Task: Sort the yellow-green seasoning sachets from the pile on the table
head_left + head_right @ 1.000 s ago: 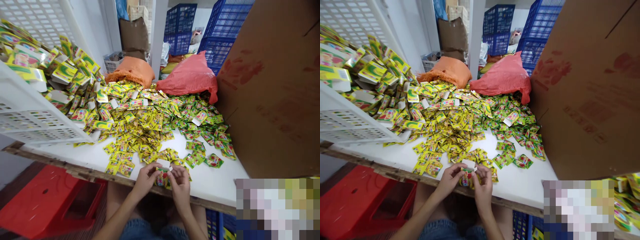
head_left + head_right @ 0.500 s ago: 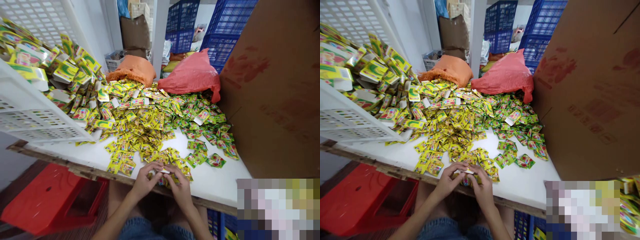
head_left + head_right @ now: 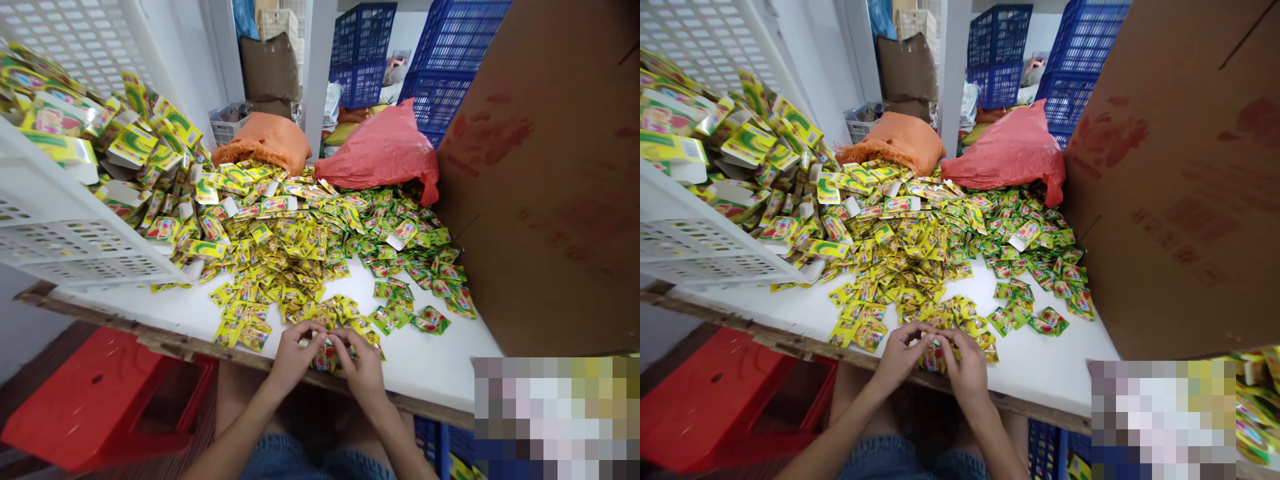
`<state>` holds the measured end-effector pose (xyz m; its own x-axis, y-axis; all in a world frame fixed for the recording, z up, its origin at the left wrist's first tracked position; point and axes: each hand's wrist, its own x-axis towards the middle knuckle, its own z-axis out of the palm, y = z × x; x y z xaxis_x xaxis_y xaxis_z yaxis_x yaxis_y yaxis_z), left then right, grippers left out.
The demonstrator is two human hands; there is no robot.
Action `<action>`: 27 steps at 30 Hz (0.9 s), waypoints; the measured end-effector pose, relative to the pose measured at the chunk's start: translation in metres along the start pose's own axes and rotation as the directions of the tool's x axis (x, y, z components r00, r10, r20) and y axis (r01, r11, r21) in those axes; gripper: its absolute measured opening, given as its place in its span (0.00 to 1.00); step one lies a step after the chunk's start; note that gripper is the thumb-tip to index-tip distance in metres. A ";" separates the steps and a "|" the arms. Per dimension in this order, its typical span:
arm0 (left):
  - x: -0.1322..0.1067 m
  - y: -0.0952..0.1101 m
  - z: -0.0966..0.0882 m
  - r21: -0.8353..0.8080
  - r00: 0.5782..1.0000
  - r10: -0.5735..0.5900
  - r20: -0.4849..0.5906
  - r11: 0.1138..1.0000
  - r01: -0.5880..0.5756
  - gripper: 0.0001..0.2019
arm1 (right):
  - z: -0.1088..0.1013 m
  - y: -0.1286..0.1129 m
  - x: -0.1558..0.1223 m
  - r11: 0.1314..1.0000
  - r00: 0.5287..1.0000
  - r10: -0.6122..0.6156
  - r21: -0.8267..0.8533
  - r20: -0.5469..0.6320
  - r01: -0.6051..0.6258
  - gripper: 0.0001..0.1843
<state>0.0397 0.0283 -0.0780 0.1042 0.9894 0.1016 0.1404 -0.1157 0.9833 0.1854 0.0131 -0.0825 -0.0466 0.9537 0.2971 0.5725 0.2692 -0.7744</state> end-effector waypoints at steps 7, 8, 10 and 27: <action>-0.002 -0.010 -0.001 -0.070 0.998 0.070 0.006 0.995 -0.070 0.09 | -0.003 0.003 -0.002 0.995 0.996 -0.094 0.026 0.007 0.094 0.10; -0.004 -0.013 -0.003 -0.085 0.996 0.089 0.015 0.993 -0.087 0.08 | -0.003 0.005 -0.005 0.992 0.994 -0.107 0.065 -0.001 0.106 0.09; -0.006 -0.017 -0.006 -0.081 0.993 0.113 0.046 0.991 -0.109 0.09 | 0.000 0.012 -0.013 0.983 0.992 -0.119 0.134 -0.029 0.122 0.09; -0.011 -0.028 -0.022 0.108 0.990 0.099 -0.096 0.990 -0.089 0.09 | -0.214 0.041 -0.039 0.839 0.916 0.391 -0.445 0.089 -0.315 0.16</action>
<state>0.0131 0.0230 -0.1039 0.0226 0.9769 0.2125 0.2364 -0.2117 0.9483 0.3858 -0.0421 -0.0059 0.1086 0.9909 -0.0801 0.8586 -0.1341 -0.4947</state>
